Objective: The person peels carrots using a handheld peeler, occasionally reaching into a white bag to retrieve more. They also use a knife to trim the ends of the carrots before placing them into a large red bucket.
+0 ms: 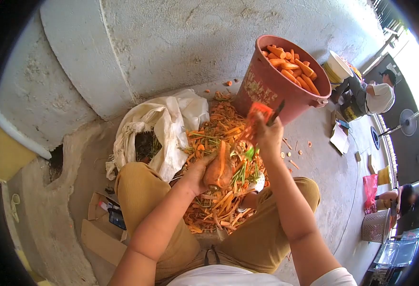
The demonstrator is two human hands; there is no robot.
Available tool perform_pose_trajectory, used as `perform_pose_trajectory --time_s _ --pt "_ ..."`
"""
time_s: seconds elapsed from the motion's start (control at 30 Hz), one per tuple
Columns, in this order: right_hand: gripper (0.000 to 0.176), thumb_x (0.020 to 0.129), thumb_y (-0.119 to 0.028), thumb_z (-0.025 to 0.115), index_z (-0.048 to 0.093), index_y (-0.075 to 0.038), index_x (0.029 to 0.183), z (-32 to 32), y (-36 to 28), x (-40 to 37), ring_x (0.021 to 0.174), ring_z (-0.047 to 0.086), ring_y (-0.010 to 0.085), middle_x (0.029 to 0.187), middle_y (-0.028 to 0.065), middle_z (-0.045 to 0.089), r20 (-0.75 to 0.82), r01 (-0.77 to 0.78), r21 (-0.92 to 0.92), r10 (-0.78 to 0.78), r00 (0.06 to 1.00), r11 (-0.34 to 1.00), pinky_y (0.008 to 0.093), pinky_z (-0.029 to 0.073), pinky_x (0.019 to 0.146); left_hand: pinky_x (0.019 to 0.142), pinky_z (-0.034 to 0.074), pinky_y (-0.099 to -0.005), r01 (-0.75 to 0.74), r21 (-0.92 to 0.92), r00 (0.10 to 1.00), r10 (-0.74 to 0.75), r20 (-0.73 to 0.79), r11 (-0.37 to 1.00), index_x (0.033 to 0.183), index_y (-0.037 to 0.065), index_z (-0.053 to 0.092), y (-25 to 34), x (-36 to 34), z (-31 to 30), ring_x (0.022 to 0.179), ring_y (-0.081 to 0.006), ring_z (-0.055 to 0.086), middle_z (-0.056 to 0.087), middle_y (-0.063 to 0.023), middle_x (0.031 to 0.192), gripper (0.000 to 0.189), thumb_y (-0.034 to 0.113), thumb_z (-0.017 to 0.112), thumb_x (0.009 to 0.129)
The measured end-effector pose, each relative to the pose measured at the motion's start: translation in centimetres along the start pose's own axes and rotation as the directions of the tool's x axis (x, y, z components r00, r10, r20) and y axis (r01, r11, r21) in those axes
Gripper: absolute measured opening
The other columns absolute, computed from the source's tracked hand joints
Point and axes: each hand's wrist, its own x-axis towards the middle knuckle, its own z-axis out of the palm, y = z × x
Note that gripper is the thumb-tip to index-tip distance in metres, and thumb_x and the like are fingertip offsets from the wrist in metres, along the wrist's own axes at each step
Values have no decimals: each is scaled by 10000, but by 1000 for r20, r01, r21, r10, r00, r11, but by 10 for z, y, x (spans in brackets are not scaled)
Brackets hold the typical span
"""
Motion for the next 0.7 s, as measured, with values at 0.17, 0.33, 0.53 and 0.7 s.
perform_pose_trajectory --time_s 0.17,0.33,0.53,0.7 --pt "202 790 -169 588 519 14 841 29 -19 -50 619 536 146 721 80 591 276 -76 53 59 959 996 290 430 572 651 504 -337 -30 7 999 29 37 1000 1050 53 477 -2 8 -13 768 -221 591 575 -106 911 342 316 371 859" --pt "176 783 -162 596 542 -12 858 29 -15 -54 543 482 73 643 19 555 279 57 -173 -6 960 983 238 415 493 654 504 -338 -29 23 992 32 -121 999 1048 47 472 -3 3 3 770 -210 591 574 -104 928 330 302 363 870" --pt "202 760 -171 614 500 -7 733 8 4 -3 492 487 157 584 113 539 -29 51 -436 -70 997 899 319 398 469 675 495 -360 43 303 999 -43 -8 952 1047 23 464 -13 0 -12 784 -235 586 574 -124 918 355 320 369 877" --pt "164 792 -133 580 514 15 816 -15 21 24 529 522 136 661 101 580 -129 71 -205 -99 987 976 284 427 465 664 497 -384 35 25 999 -36 39 999 1004 35 487 -9 2 -8 731 -281 594 579 -155 862 354 348 421 854"
